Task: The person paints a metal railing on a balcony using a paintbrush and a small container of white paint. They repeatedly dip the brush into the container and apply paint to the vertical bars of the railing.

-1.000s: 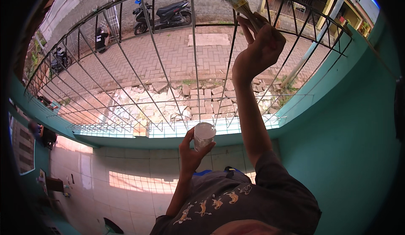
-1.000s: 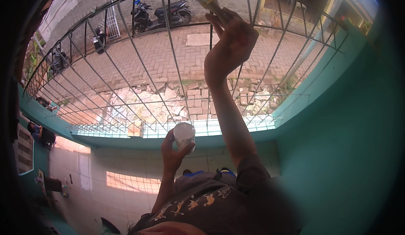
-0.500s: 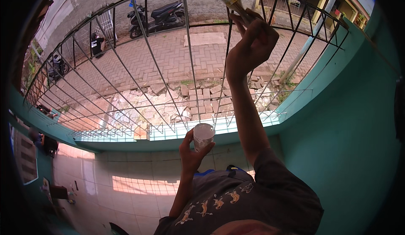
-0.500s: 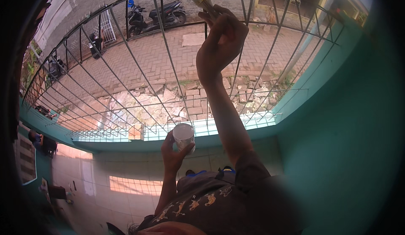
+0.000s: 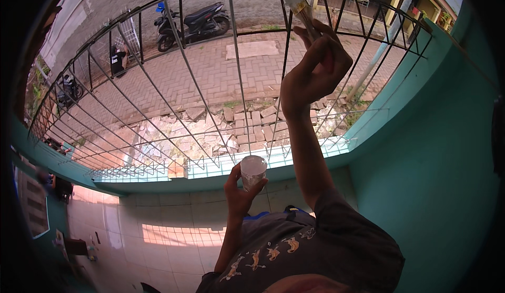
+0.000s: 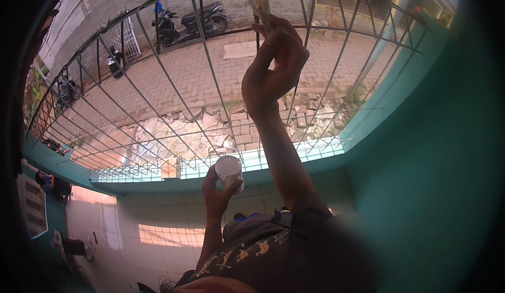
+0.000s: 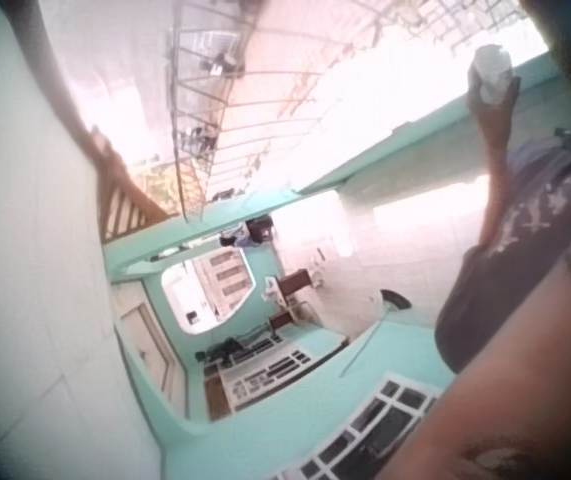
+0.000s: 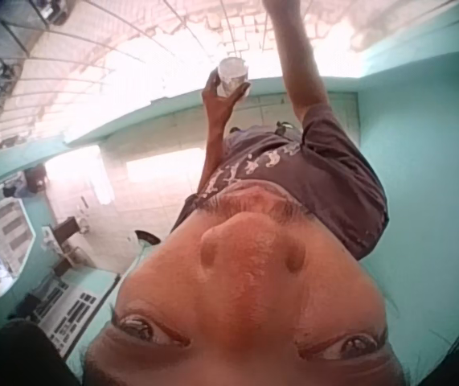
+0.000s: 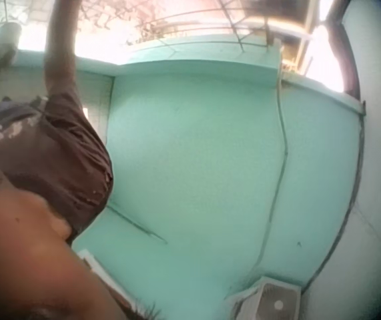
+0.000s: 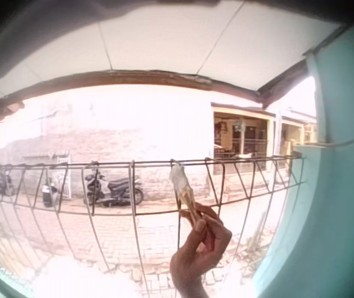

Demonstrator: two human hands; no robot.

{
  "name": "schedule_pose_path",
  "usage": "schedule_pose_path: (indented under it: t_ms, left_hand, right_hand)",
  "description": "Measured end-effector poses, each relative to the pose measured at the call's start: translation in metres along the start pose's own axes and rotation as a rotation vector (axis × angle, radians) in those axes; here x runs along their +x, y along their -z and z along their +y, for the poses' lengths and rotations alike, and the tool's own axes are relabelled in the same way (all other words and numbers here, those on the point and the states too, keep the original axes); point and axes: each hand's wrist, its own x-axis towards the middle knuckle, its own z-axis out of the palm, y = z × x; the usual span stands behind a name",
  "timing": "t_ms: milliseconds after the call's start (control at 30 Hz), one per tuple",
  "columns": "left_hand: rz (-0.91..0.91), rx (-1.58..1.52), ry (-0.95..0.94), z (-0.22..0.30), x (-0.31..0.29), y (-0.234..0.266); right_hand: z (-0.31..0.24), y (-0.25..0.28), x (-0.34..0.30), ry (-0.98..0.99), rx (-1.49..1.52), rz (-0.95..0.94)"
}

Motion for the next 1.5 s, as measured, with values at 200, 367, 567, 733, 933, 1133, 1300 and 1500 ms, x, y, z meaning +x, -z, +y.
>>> schedule_pose_path:
  t_ms: [200,367,567,733,933,1133,1300,1500]
  left_hand:
    - [-0.010,0.005,-0.022,-0.002,0.006,0.010]
    - [-0.025,-0.028,-0.022,-0.007,0.012,0.018]
    - [-0.061,-0.009,-0.028,-0.006,0.021,0.028]
    - [-0.067,-0.016,-0.011,-0.008,0.025,0.031]
    - [-0.082,-0.027,-0.001,-0.008,0.027,0.035]
    - [-0.061,0.000,-0.025,-0.014,0.022,0.034]
    - [-0.046,-0.034,0.000,-0.015,0.018,0.031]
    - [-0.036,-0.042,0.003,-0.017,0.015,0.026]
  right_hand:
    - [-0.005,0.000,0.005,0.146,-0.025,-0.101]
    - [0.004,-0.003,0.001,0.205,-0.064,-0.171]
    - [0.009,-0.005,0.000,0.364,-0.308,-0.315]
    - [0.006,-0.001,-0.007,0.345,-0.312,-0.357]
    - [0.005,0.000,-0.005,0.346,-0.258,-0.310]
    - [0.001,0.005,-0.002,-0.010,0.025,-0.165]
    - [0.019,0.007,0.016,0.041,0.190,-0.335]
    - [0.032,-0.004,0.035,0.106,0.223,-0.474]
